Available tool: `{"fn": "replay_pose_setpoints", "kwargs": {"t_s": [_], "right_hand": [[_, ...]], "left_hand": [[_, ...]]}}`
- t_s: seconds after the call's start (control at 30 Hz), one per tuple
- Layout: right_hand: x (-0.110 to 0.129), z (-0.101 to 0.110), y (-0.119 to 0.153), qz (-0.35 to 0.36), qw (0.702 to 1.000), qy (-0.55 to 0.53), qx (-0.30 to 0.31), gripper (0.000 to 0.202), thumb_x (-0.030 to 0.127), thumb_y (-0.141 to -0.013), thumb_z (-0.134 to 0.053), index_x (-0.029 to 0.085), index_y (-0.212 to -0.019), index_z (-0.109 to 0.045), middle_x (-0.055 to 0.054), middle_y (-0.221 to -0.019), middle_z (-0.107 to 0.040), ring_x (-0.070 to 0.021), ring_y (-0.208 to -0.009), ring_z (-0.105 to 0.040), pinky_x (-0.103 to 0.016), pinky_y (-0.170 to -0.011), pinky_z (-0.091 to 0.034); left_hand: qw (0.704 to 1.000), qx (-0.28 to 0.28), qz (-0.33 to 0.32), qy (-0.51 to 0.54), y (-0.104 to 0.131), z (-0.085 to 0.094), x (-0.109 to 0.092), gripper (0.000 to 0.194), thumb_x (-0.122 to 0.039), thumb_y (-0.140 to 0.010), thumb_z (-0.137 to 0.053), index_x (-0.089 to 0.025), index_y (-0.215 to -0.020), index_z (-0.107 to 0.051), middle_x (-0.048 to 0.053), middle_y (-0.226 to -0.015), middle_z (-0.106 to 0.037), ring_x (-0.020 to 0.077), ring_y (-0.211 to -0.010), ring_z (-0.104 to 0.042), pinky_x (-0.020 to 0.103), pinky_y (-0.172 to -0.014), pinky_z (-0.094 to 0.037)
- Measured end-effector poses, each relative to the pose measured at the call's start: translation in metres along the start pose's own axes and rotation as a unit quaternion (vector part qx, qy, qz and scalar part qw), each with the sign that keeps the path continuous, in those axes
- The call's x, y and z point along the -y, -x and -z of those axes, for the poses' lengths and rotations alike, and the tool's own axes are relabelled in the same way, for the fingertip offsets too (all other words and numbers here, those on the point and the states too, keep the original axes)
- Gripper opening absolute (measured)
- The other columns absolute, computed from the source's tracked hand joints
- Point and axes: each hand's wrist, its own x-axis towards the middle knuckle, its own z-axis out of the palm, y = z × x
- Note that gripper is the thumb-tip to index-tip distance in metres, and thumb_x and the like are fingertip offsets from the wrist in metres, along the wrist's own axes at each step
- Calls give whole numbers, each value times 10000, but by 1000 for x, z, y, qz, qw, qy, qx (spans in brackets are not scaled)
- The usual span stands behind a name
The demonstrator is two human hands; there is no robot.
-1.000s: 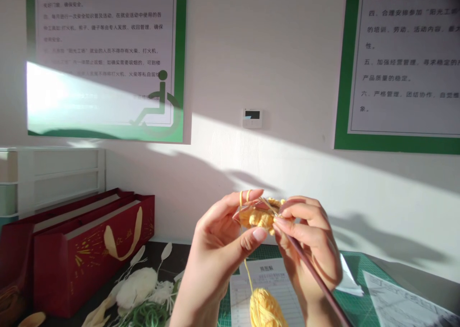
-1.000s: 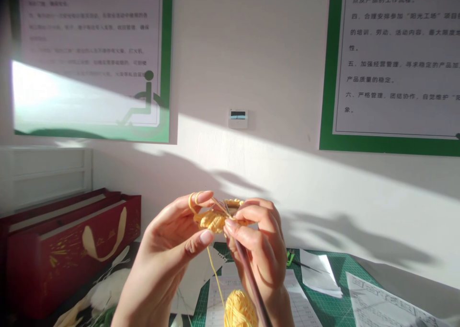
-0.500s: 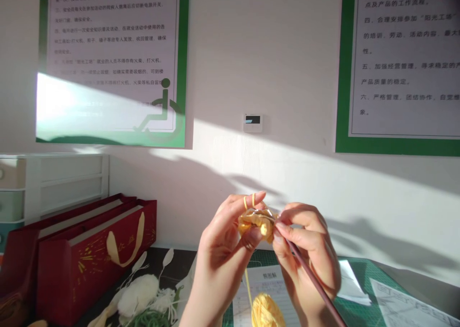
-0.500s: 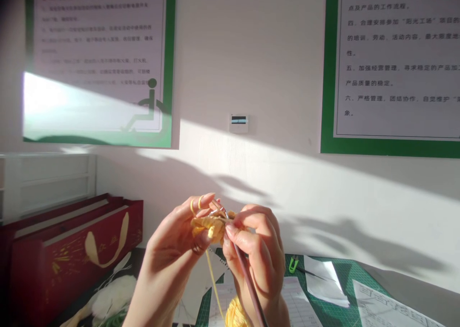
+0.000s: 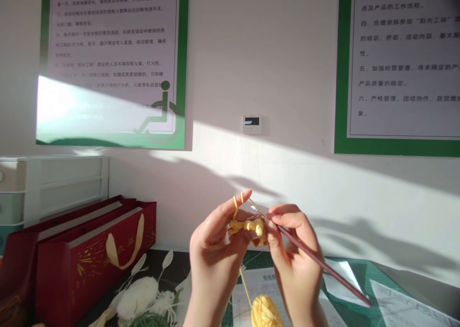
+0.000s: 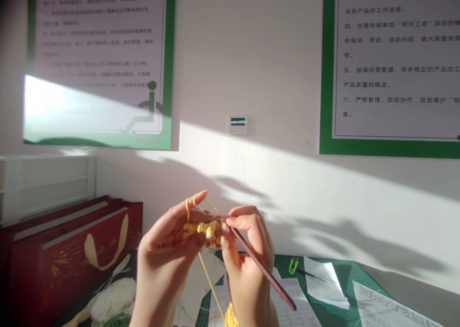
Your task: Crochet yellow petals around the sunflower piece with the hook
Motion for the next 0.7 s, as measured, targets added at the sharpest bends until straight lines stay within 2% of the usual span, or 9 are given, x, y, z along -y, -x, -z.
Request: {"fn": "replay_pose_setpoints", "kwargs": {"t_s": [0.07,0.2,0.23,0.3,0.37,0.4,0.5,0.6,0.7], "right_hand": [[0,-1,-3,-26,1000,-7,13,78,158,-942,-601,227,-918,-575,-41,-920,-636,-185,-909,-664,-278,-723,-545],[2,-1,-7,-79,995,-44,49,106,226,-953,-614,214,-856,-572,-30,-857,-654,-154,-762,-661,-246,-647,-539],[3,-2,-7,-95,992,-60,55,114,238,-954,-615,213,-851,-573,-25,-845,-650,-150,-740,-654,-243,-632,-535],[2,-2,-6,-120,987,-91,60,112,250,-955,-616,213,-854,-583,-23,-851,-642,-154,-757,-654,-253,-644,-541],[0,-2,-4,-123,985,-111,57,77,245,-955,-616,217,-883,-609,-33,-895,-648,-169,-829,-663,-277,-697,-559],[-1,-1,-4,-121,984,-120,52,61,235,-956,-613,221,-897,-616,-38,-923,-651,-172,-859,-665,-285,-716,-565],[0,2,-4,-113,983,-140,36,55,188,-961,-598,235,-936,-610,-33,-956,-651,-152,-827,-664,-257,-670,-568],[2,6,-6,-88,987,-128,43,97,152,-958,-593,245,-972,-617,-26,-964,-647,-141,-791,-664,-242,-633,-562],[4,10,-8,-70,990,-109,60,122,138,-960,-584,250,-978,-631,-18,-935,-627,-146,-804,-656,-252,-647,-554]], "left_hand": [[999,-25,27,3,0,0,-1,477,-19,-773,-783,-291,-1165,-789,-7,-766,-752,126,-667,-695,186,-597,-599],[997,-62,51,-9,-1,4,1,538,40,-716,-779,-299,-1134,-801,-27,-744,-742,116,-691,-703,155,-624,-592],[997,-57,31,-27,-1,6,2,536,45,-732,-759,-301,-1140,-800,-23,-748,-750,114,-680,-701,153,-614,-586],[995,-25,-58,-84,0,10,4,559,62,-756,-722,-313,-1164,-792,-5,-800,-784,138,-707,-718,194,-638,-601],[977,13,-158,-141,0,14,6,597,73,-769,-698,-338,-1195,-777,13,-890,-810,175,-769,-739,264,-703,-624],[969,22,-177,-170,1,16,7,603,69,-787,-689,-350,-1213,-767,21,-944,-812,180,-794,-738,285,-734,-623],[971,42,-157,-177,1,17,9,619,13,-813,-728,-360,-1308,-709,52,-1017,-786,190,-824,-718,295,-720,-612],[982,78,-115,-124,-1,15,10,630,-31,-842,-732,-367,-1369,-657,61,-1008,-723,201,-854,-690,301,-696,-614],[984,80,-128,-92,-3,12,9,594,-9,-848,-710,-343,-1338,-685,49,-948,-634,189,-818,-661,294,-644,-606]]}}
